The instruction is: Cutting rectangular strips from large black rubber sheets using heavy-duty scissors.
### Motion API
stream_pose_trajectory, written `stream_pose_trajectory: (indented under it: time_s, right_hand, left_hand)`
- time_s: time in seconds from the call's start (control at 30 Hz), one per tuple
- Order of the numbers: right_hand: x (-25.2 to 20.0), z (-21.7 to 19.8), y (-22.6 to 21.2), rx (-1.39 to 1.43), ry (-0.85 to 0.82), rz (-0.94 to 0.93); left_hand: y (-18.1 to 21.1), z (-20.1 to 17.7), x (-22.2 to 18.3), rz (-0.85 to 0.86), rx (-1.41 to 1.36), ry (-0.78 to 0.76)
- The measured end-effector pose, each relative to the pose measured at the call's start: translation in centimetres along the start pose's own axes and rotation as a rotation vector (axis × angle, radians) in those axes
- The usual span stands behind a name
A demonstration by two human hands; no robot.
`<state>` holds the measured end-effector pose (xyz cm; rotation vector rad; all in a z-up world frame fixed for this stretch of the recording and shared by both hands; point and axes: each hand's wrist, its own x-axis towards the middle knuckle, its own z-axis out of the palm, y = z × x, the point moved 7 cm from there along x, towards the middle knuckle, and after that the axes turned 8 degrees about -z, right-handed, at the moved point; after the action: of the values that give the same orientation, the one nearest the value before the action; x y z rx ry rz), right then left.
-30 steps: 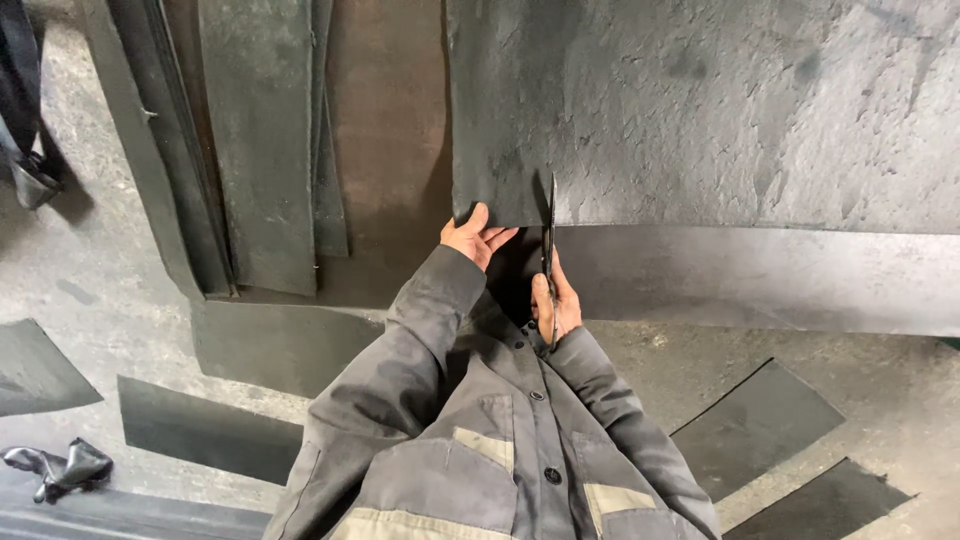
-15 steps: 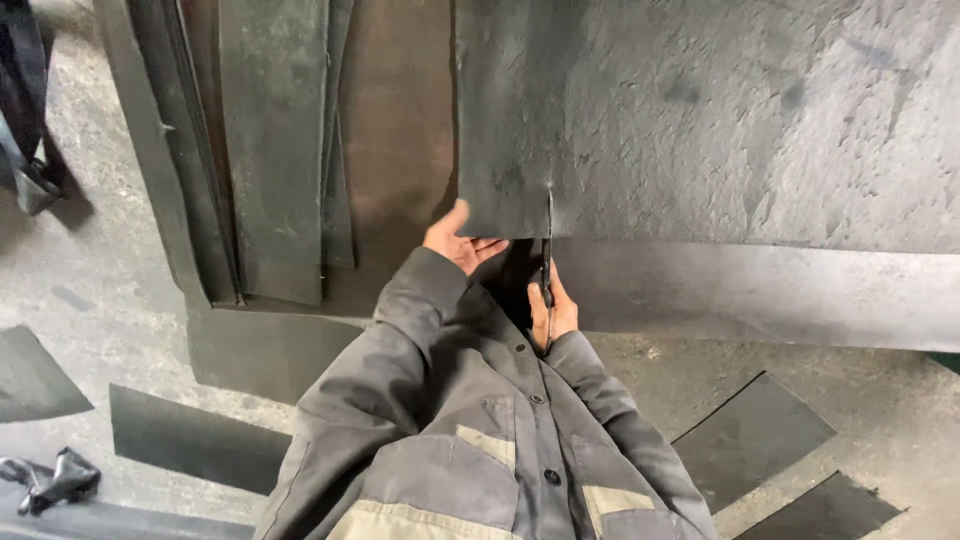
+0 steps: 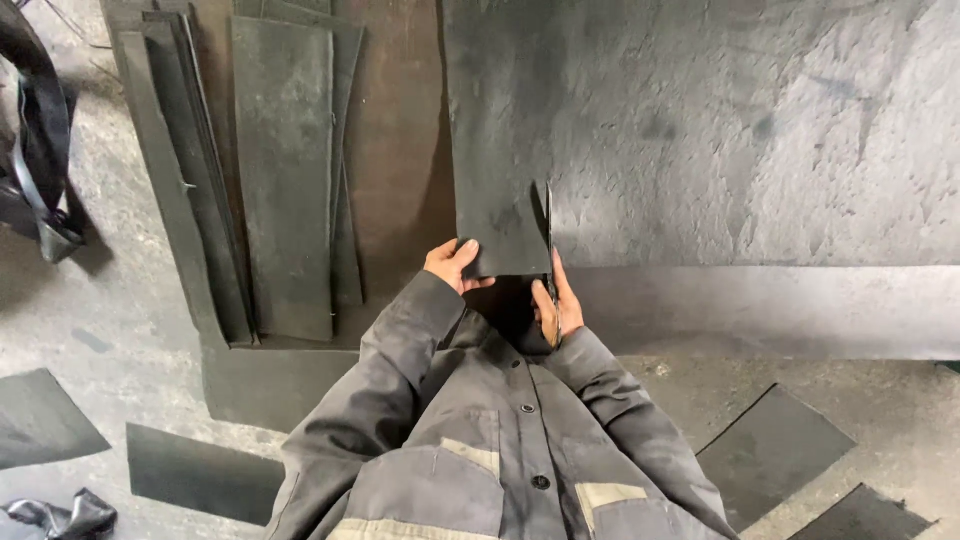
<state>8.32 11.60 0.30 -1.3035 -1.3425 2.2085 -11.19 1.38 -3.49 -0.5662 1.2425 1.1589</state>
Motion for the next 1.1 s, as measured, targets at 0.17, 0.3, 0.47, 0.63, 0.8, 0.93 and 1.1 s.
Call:
stream_pose_trajectory:
  time_s: [0.17, 0.3, 0.47, 0.63, 0.8, 0.93, 1.1]
  right_hand:
    - [0.2, -0.1, 0.7, -0.054, 0.049, 0.055]
    - [0.7, 0.1, -0.4, -0.195, 0.04, -0.133]
    - [1.1, -0.8, 0.7, -0.419, 0.082, -0.035]
    - [1.2, -0.8, 0.6, -0.5, 0.066, 0.047]
    - [0.8, -1.2, 1.5, -0.196, -0.018, -0.093]
    - [3.2, -1.3, 2.7, 0.082, -0.061, -0.014]
    - [7.1, 0.6, -0.2, 0.311, -0.203, -0.254]
  left_hand:
    - [-1.2, -1.4, 1.2, -0.107, 0.026, 0.099]
    - [-0.8, -1.3, 0.8, -0.09, 0.0, 0.073]
    - [0.1, -1.4, 0.9, -0.08, 0.04, 0.047]
    - [1.8, 0.2, 0.1, -0.306, -0.028, -0.125]
    - [3.0, 0.9, 0.0, -0.252, 0.045, -0.062]
    - [2.9, 0.7, -0.9, -0.189, 0.155, 0.044]
    - [3.3, 1.2, -1.7, -0.101, 0.172, 0.005]
